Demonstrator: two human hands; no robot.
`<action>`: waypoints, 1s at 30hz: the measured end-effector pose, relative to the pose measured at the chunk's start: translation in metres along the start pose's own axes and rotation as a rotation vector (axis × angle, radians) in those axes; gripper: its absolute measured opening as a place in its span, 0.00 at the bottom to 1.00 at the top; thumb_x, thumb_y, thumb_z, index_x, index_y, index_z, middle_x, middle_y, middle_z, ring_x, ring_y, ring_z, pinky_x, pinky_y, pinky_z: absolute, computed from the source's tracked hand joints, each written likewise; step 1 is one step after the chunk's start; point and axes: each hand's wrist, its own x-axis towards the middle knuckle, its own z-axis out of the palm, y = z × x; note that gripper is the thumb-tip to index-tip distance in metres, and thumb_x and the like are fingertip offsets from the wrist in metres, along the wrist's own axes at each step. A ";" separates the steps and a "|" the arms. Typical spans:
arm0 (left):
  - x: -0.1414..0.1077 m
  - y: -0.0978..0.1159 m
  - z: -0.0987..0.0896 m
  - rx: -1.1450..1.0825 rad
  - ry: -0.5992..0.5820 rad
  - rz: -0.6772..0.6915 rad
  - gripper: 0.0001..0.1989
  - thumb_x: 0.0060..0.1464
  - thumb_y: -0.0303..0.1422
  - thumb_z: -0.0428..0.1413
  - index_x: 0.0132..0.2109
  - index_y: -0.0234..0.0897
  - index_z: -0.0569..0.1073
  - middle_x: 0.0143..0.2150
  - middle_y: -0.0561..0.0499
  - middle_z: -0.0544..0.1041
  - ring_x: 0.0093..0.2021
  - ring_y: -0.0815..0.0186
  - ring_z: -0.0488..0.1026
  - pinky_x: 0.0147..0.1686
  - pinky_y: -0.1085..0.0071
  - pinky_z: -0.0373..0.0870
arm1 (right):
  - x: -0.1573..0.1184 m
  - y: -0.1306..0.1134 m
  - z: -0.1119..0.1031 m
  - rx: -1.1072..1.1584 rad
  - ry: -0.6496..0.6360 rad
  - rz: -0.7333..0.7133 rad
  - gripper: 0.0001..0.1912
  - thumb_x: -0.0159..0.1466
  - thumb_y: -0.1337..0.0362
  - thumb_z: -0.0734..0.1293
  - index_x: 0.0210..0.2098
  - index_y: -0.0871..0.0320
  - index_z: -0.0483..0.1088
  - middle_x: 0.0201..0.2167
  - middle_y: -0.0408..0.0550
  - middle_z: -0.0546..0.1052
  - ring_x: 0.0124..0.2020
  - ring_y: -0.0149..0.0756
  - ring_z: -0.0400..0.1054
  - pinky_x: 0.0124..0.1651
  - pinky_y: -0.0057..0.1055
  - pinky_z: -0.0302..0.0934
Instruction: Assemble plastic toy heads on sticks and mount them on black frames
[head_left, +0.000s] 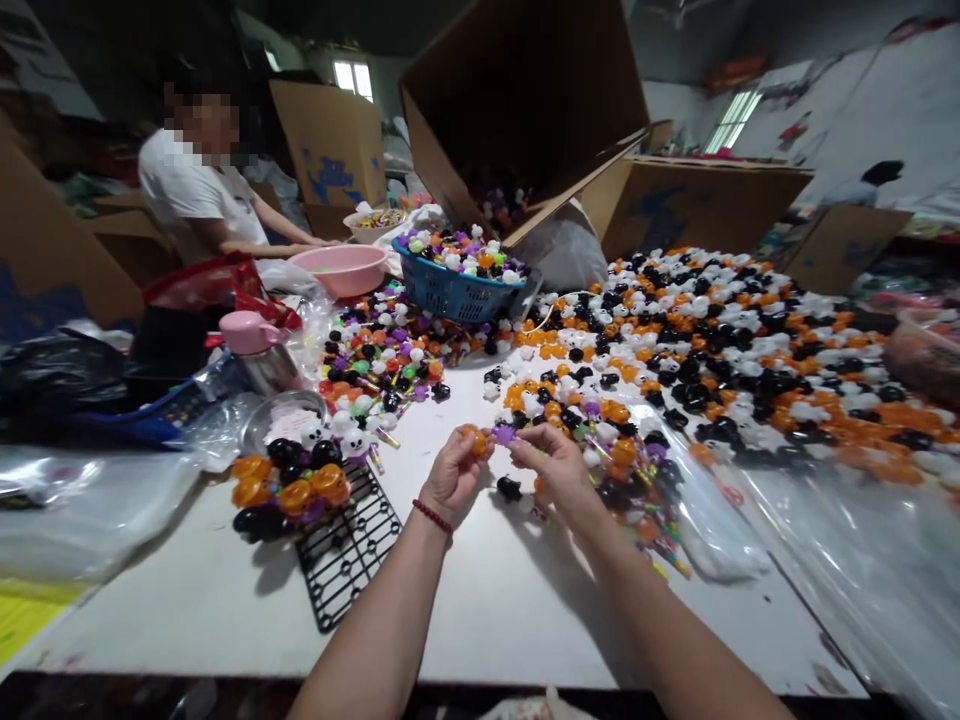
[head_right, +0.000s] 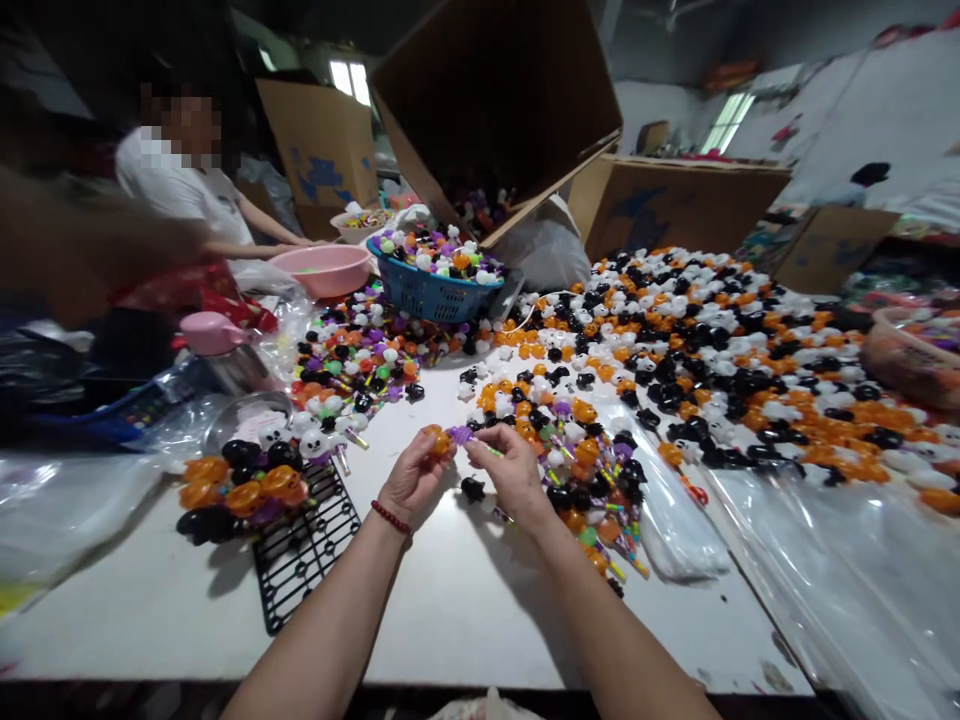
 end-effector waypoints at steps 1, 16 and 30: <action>0.001 0.000 0.000 -0.019 0.028 0.002 0.12 0.50 0.30 0.66 0.39 0.36 0.71 0.40 0.49 0.79 0.39 0.69 0.78 0.45 0.71 0.76 | -0.001 0.003 0.000 -0.022 -0.006 -0.014 0.22 0.52 0.47 0.76 0.34 0.58 0.72 0.28 0.45 0.76 0.30 0.35 0.69 0.36 0.33 0.65; -0.004 -0.005 0.006 0.080 -0.052 -0.008 0.15 0.56 0.39 0.63 0.43 0.35 0.69 0.42 0.45 0.80 0.43 0.63 0.80 0.42 0.70 0.76 | -0.011 0.011 0.001 -0.523 -0.039 -0.108 0.14 0.63 0.52 0.67 0.31 0.56 0.68 0.27 0.42 0.73 0.29 0.34 0.64 0.32 0.30 0.56; -0.008 -0.015 0.007 0.484 0.011 0.103 0.21 0.58 0.53 0.55 0.38 0.39 0.66 0.27 0.58 0.62 0.24 0.74 0.57 0.24 0.78 0.56 | -0.007 0.014 0.003 -0.690 -0.106 -0.135 0.11 0.65 0.54 0.64 0.36 0.56 0.66 0.33 0.46 0.76 0.34 0.37 0.68 0.37 0.32 0.57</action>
